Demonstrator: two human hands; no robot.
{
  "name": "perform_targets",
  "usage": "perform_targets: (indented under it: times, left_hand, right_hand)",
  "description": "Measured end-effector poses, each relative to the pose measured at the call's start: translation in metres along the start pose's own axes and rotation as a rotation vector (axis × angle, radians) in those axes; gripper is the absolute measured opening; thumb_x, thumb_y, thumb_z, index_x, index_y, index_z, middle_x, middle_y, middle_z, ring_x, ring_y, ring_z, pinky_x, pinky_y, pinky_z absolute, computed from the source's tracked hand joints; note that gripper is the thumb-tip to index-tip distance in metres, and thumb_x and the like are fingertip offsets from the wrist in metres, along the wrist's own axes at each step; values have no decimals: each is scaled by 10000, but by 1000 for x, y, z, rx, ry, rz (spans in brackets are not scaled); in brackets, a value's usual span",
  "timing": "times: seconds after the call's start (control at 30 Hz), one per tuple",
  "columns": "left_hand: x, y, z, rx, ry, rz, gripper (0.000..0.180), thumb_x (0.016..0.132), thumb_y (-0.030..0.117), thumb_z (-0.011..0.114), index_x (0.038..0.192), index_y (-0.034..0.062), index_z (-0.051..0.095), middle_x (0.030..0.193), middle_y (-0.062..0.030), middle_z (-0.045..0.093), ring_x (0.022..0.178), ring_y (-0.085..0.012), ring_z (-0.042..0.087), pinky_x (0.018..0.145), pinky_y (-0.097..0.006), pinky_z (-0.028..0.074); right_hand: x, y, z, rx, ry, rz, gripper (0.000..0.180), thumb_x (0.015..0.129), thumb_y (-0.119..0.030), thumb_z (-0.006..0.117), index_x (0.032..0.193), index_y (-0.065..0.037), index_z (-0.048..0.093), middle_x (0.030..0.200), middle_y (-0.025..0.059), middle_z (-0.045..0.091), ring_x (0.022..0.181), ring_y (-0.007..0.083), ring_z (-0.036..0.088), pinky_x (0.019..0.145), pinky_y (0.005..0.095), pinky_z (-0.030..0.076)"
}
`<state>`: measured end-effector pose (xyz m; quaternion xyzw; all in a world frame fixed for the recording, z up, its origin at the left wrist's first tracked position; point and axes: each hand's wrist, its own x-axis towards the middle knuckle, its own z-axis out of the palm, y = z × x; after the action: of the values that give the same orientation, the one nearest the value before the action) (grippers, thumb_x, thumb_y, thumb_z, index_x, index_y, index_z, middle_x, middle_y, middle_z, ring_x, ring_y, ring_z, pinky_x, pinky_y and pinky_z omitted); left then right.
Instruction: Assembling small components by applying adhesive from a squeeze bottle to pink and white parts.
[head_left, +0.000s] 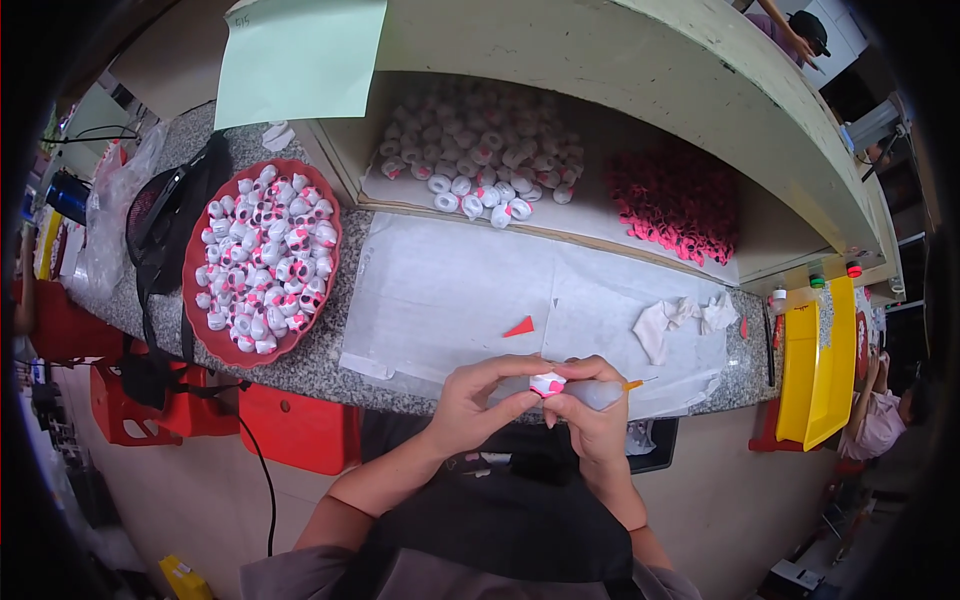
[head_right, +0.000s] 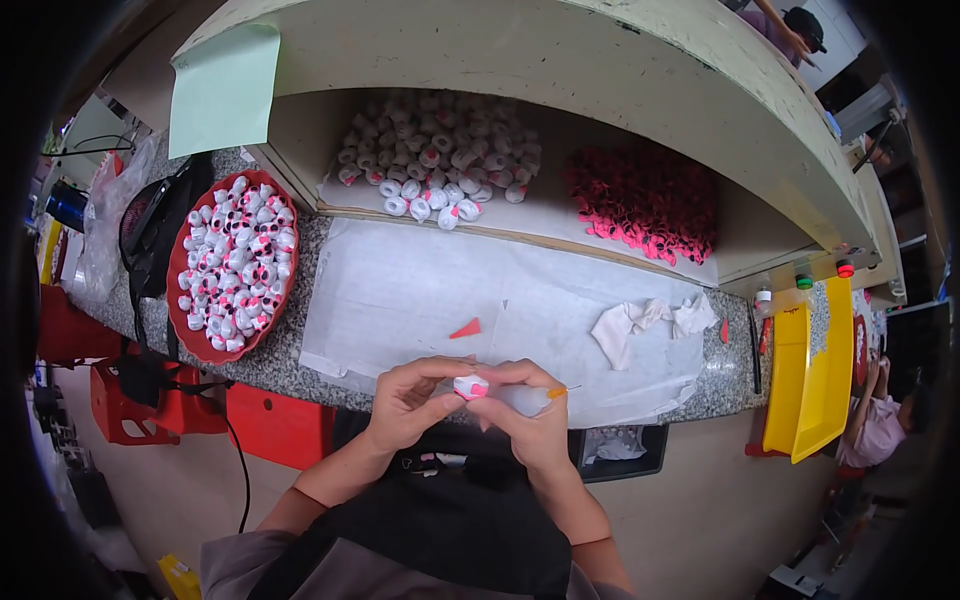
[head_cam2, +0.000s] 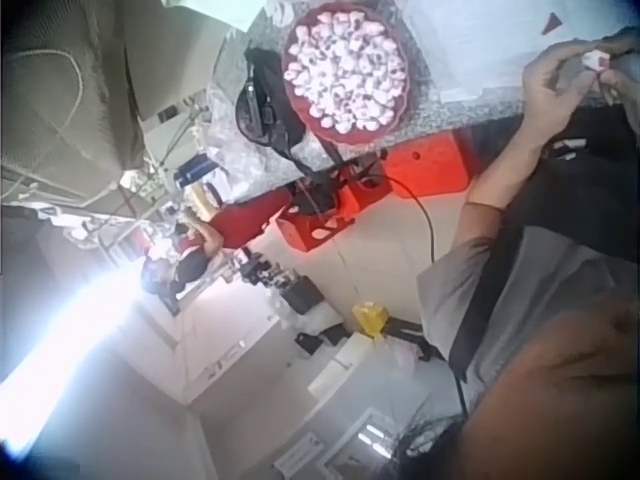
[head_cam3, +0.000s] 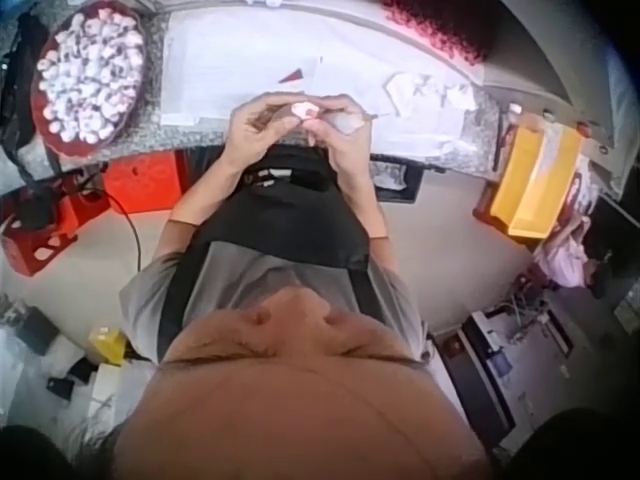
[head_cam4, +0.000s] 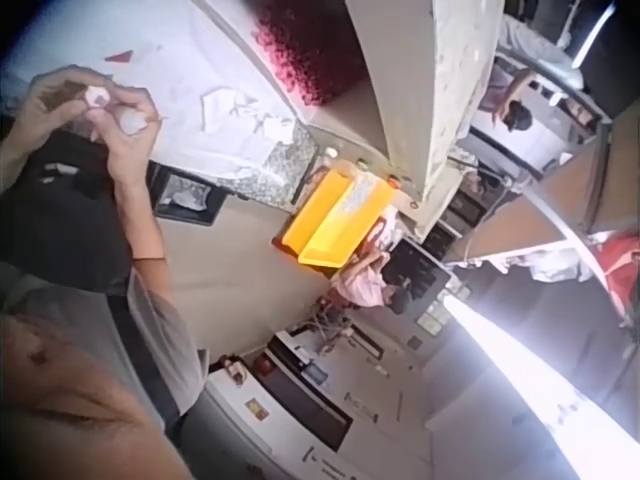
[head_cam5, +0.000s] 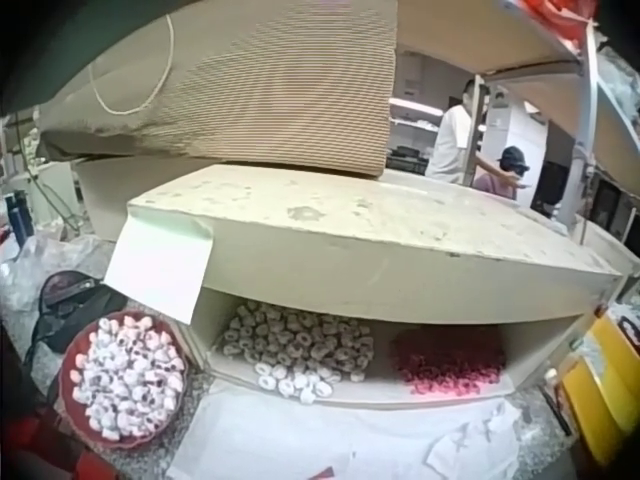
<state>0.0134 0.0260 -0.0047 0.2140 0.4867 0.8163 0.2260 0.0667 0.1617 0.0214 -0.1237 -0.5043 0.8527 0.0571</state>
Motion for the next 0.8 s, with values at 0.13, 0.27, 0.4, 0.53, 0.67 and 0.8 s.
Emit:
perform_targets:
  times: [0.13,0.27,0.4,0.53,0.67,0.8]
  left_hand:
    - [2,-3,-2,-6,12,64,269,728,-71,551,994,-44,529,1017,-158,548,1024,-222,489,919,-352,337]
    - [1,-4,-3,21,17,93,274,724,-68,559,996,-42,528,1022,-154,546,1026,-215,487,910,-342,342]
    - [-5,1,-6,-29,60,69,284,734,-68,550,1014,-31,517,1028,-140,545,1022,-206,488,925,-349,331]
    - [-5,-4,-4,-49,-38,140,268,734,-38,567,999,-15,528,1022,-133,548,1021,-217,491,921,-358,332]
    - [-9,11,-10,56,2,69,219,728,-9,588,944,6,556,1016,-110,554,1007,-221,499,907,-367,345]
    - [-18,58,-66,793,484,442,148,701,-60,563,833,3,542,929,-123,534,881,-216,512,778,-306,407]
  right_hand:
    - [1,0,0,-46,-5,22,213,684,77,599,885,22,555,793,98,577,607,101,524,478,199,417]
    - [3,3,1,-78,-18,-25,216,691,75,589,898,24,553,776,94,574,597,99,520,474,195,414]
    - [5,6,5,-95,-16,51,214,679,88,591,882,35,549,748,100,571,557,105,515,470,203,415]
    - [-8,0,0,-36,-26,-20,234,641,120,590,854,43,536,784,150,564,559,160,531,460,220,427]
    - [-4,6,10,-56,-26,8,302,646,119,568,934,39,522,828,147,562,594,138,523,468,221,432]
    - [15,1,29,-161,-72,58,402,655,104,555,1043,27,480,844,138,564,595,106,502,492,206,431]
